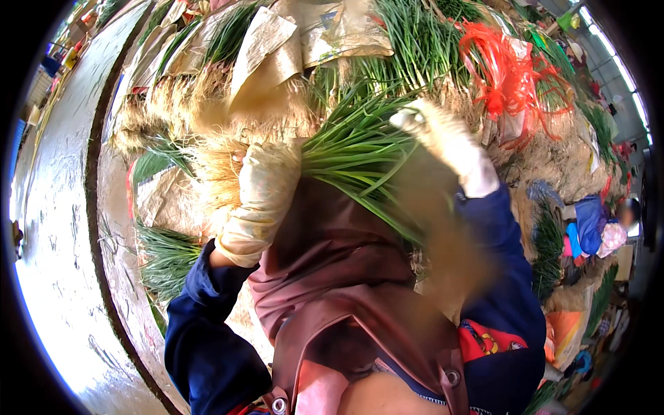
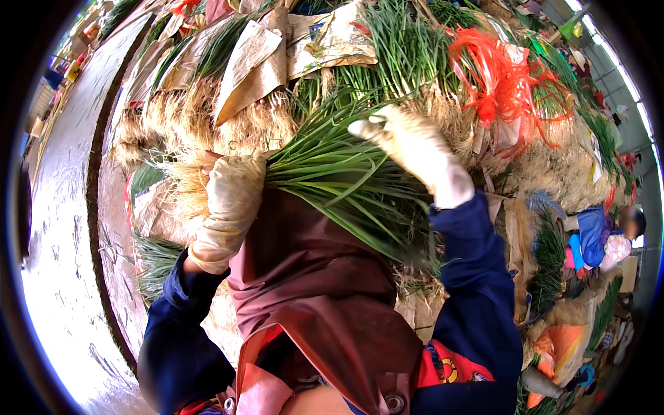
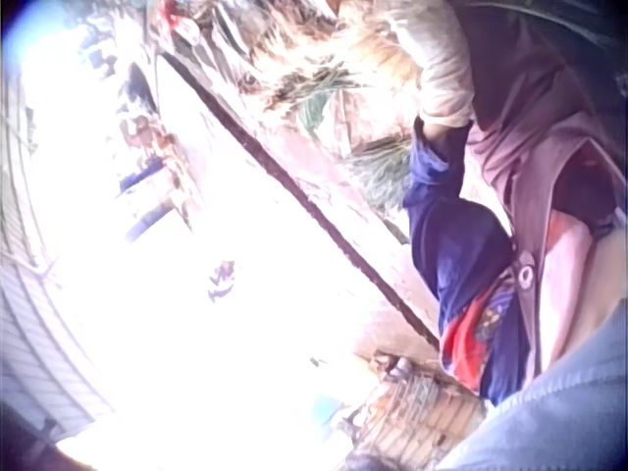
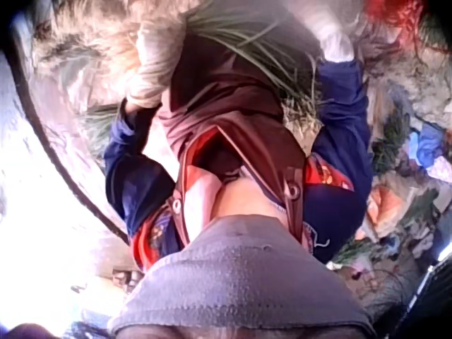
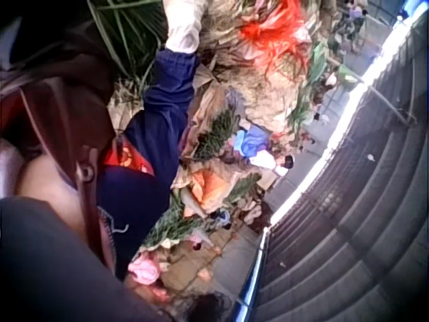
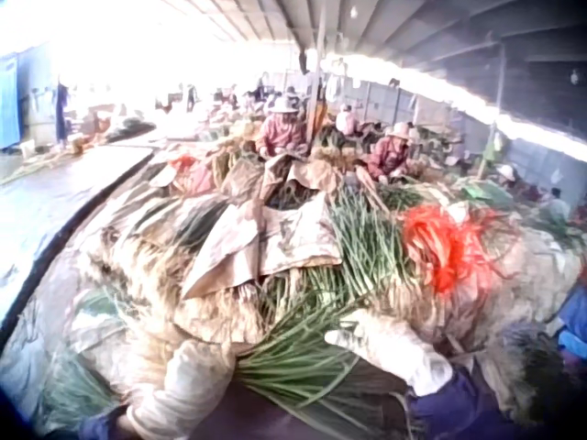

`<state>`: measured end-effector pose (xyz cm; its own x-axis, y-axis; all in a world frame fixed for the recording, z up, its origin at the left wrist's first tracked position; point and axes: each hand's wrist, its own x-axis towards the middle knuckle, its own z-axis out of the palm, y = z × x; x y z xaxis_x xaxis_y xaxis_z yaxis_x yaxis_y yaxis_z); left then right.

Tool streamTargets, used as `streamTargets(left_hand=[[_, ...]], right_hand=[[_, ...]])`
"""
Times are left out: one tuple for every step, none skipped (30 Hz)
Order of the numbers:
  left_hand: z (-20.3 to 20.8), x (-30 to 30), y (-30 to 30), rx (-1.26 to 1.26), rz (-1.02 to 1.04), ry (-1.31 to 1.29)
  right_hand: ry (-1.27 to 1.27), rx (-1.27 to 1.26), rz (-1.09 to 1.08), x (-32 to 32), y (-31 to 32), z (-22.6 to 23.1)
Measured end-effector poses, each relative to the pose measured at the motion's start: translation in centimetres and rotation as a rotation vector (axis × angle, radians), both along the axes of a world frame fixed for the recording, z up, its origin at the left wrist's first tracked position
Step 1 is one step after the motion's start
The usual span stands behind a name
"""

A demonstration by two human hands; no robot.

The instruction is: The person, wearing gloves, gathers bunches of green onions, removes loose outer layers or debris by hand, and organizes them into piles while other workers do the same in the background.

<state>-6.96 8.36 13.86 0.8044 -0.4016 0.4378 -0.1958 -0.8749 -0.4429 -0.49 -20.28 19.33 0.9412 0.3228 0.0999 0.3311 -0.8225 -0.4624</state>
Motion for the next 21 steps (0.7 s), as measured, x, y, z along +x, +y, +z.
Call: streamTargets(left_hand=[[-0.1, -0.1, 0.3, 0.004, 0.021, 0.004], [0.0, -0.4, 0.4, 0.009, 0.043, 0.005], [0.0, -0.5, 0.3, 0.006, 0.06, 0.01], [0.5, -0.7, 0.3, 0.041, 0.062, -0.008], [0.3, -1.0, 0.9, 0.047, 0.067, 0.002], [0.1, -1.4, 1.8, 0.054, 0.08, 0.012], [-0.2, -1.8, 2.9, 0.06, 0.105, 0.024], [-0.7, -2.9, 4.3, -0.024, 0.158, 0.082], [-0.2, -3.8, 4.3, -0.076, 0.239, 0.091], [0.2, -4.5, 3.8, -0.069, 0.253, 0.126], [-0.3, -4.0, 3.1, -0.07, 0.256, 0.081], [-0.3, -3.9, 2.7, -0.084, 0.255, 0.108], [-1.0, -4.0, 3.5, -0.091, 0.24, 0.073], [-0.6, -6.6, 5.5, -0.269, 0.24, 0.202], [0.2, -7.2, 8.1, -0.443, 0.276, 0.352], [1.0, -7.7, 9.6, -0.646, 0.3, 0.39], [1.3, -10.5, 11.5, -0.817, 0.406, 0.432], [0.9, -12.7, 13.7, -0.912, 0.49, 0.413], [0.9, -14.5, 15.4, -1.069, 0.524, 0.307], [0.4, -16.1, 17.5, -1.103, 0.634, 0.285], [1.0, -16.9, 19.8, -1.486, 0.719, 0.41]], right_hand=[[-0.027, 0.118, 0.069, -0.6, 2.2, -0.2], [-0.071, -0.037, 0.034, -0.1, 3.5, -1.6], [-0.114, -0.199, -0.005, 0.2, 4.9, -2.6], [-0.093, -0.16, -0.038, 0.0, 6.6, -3.1], [-0.068, -0.119, -0.066, -0.7, 8.7, -3.2], [-0.254, -0.171, -0.031, -0.8, 10.3, -5.1], [-0.098, -0.219, -0.03, -0.7, 11.9, -5.2], [-0.09, -0.131, -0.014, -0.8, 12.4, -6.2], [-0.073, -0.034, 0.012, 0.2, 10.2, -7.5], [-0.057, 0.106, 0.04, 1.4, 8.2, -7.6], [-0.047, 0.242, 0.063, 2.6, 5.8, -7.1], [-0.034, 0.309, 0.049, 3.7, 3.8, -7.2], [-0.029, 0.304, 0.0, 3.6, 2.0, -6.8], [-0.009, 0.25, -0.036, 3.9, 1.0, -7.9], [-0.038, 0.087, -0.165, 4.3, -2.4, -7.3], [-0.037, -0.126, -0.323, 4.0, -5.9, -5.9], [0.047, -0.303, -0.422, 4.9, -8.2, -7.8], [0.115, -0.432, -0.507, 5.4, -9.8, -8.2], [0.174, -0.474, -0.567, 5.9, -11.3, -8.8], [0.15, -0.337, -0.514, 6.6, -13.0, -10.7], [0.12, -0.213, -0.475, 7.0, -14.9, -12.0]])
